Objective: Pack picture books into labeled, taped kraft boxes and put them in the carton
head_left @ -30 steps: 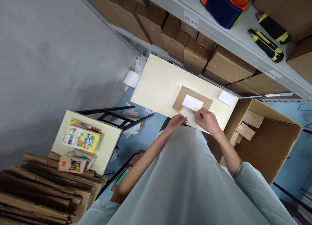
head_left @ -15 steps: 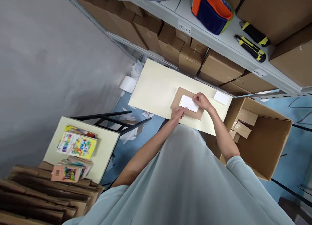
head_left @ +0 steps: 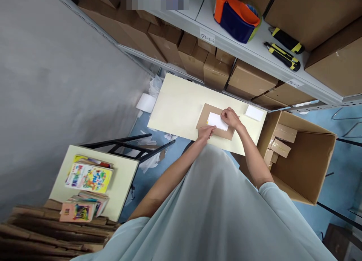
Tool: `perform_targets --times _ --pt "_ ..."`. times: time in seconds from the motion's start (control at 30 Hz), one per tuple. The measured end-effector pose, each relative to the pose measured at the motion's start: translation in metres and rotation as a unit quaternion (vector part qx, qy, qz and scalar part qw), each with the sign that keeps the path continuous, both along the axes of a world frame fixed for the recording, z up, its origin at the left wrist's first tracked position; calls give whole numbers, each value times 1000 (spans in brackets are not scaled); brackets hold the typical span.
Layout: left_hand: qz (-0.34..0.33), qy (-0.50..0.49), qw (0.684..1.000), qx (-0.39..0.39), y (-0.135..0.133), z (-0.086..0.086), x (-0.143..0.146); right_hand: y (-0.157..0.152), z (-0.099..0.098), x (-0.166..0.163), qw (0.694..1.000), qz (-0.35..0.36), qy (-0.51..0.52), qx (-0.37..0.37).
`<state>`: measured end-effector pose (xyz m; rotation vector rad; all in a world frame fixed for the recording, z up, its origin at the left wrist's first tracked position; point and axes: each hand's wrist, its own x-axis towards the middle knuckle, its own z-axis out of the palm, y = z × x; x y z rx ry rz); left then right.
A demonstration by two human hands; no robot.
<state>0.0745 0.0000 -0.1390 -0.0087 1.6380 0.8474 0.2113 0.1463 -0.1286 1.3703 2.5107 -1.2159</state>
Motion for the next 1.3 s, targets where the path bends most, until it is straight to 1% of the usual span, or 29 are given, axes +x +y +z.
perform_targets --times 0.23,0.43,0.67,0.73,0.8,0.83,0.87,0.9,0.97,1.0,1.07,1.1,1.13,1.17,1.2,1.3 --pt "-26 -1 1000 -5 2 3 -5 -4 -3 -5 999 -3 -30 28" --pt "-67 -4 998 2 3 10 -12 -9 -2 -11 996 -12 -72 42" --pt "-135 -1 991 14 0 21 -20 -15 3 -15 994 -79 -71 29" --pt "-157 1 987 22 -3 25 -24 -21 7 -12 992 -92 -69 48" --pt "-187 46 979 67 -6 29 -30 -32 13 -6 989 -98 -61 89" --pt "-207 96 967 110 -7 31 -34 -41 15 -2 988 -97 -53 112" --pt "-231 158 946 165 -8 32 -38 -50 17 3 986 -94 -44 134" --pt "-262 225 911 225 -7 32 -41 -61 17 7 984 -88 -36 151" --pt "-343 330 818 323 -4 28 -47 -85 14 14 982 -67 -31 171" --pt "-391 361 770 351 -1 23 -48 -97 11 16 982 -55 -34 175" --pt "-487 400 686 364 4 12 -49 -118 0 19 983 -37 -44 175" --pt "-523 414 653 358 7 5 -50 -126 -7 19 983 -33 -49 174" --pt "-550 425 628 349 9 -2 -50 -133 -14 19 983 -34 -52 173" --pt "-568 434 611 341 10 -8 -51 -137 -20 19 982 -41 -56 173" --pt "-577 442 601 333 11 -14 -53 -140 -25 20 982 -50 -58 174" --pt "-574 466 598 309 11 -27 -62 -143 -35 23 978 -81 -70 177"
